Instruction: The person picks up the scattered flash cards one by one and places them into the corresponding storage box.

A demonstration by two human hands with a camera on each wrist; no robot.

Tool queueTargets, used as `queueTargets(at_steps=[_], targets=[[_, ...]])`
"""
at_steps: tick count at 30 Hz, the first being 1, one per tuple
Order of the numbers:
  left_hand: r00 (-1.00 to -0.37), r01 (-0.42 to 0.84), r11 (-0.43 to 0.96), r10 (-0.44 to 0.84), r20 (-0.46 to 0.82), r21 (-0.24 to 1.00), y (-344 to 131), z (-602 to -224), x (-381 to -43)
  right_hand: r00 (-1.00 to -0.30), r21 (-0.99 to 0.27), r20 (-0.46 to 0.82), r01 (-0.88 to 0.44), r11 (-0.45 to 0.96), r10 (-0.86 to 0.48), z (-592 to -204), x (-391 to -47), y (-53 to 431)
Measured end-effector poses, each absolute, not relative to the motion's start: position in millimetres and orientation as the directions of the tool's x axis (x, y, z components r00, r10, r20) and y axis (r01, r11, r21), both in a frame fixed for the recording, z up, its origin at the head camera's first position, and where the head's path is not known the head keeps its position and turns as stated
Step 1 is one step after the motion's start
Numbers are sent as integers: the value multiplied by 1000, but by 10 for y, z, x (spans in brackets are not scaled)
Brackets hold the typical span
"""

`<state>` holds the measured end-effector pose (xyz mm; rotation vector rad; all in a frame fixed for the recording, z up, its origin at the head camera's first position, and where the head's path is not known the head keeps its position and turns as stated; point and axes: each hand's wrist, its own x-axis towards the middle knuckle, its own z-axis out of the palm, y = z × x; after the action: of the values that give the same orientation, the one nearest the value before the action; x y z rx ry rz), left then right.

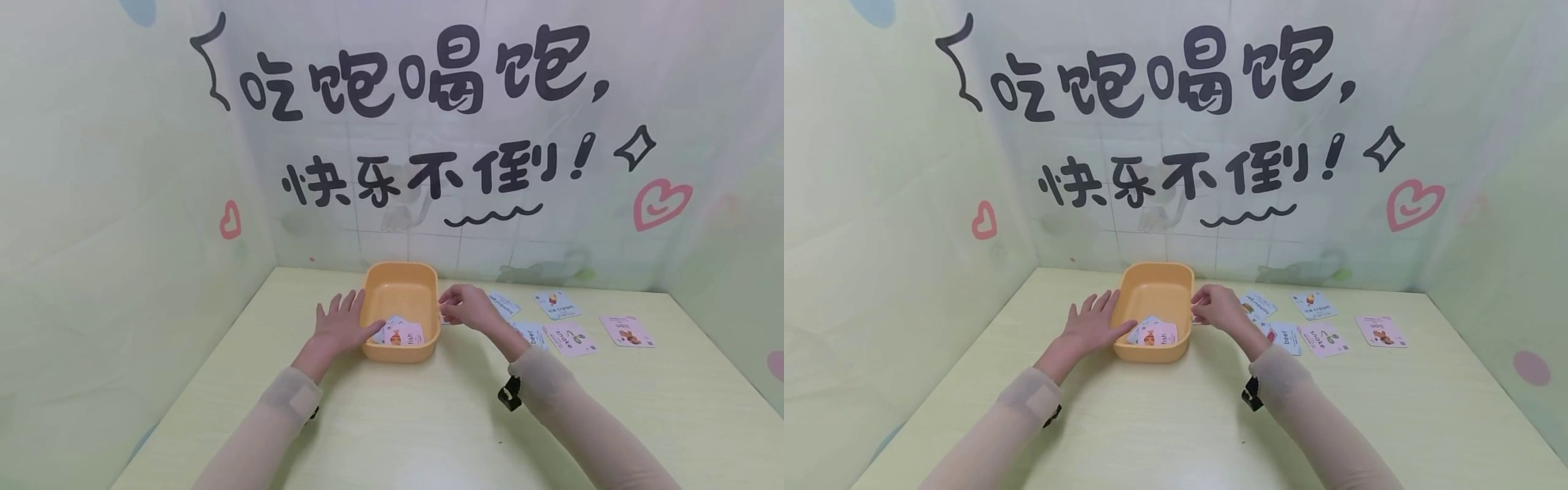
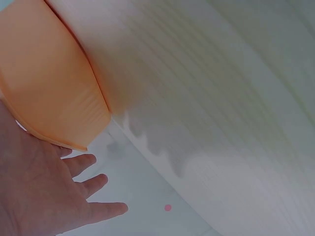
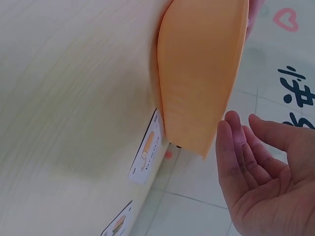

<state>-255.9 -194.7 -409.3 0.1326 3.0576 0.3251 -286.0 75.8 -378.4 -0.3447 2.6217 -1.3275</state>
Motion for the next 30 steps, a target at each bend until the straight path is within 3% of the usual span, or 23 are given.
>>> queueTargets(at_steps=[30], targets=[[-996,67,976,79,-48,207,-1935,-4103,-2565,-966,-756,-80,-101,647,-244,-3905,-2826,1571]])
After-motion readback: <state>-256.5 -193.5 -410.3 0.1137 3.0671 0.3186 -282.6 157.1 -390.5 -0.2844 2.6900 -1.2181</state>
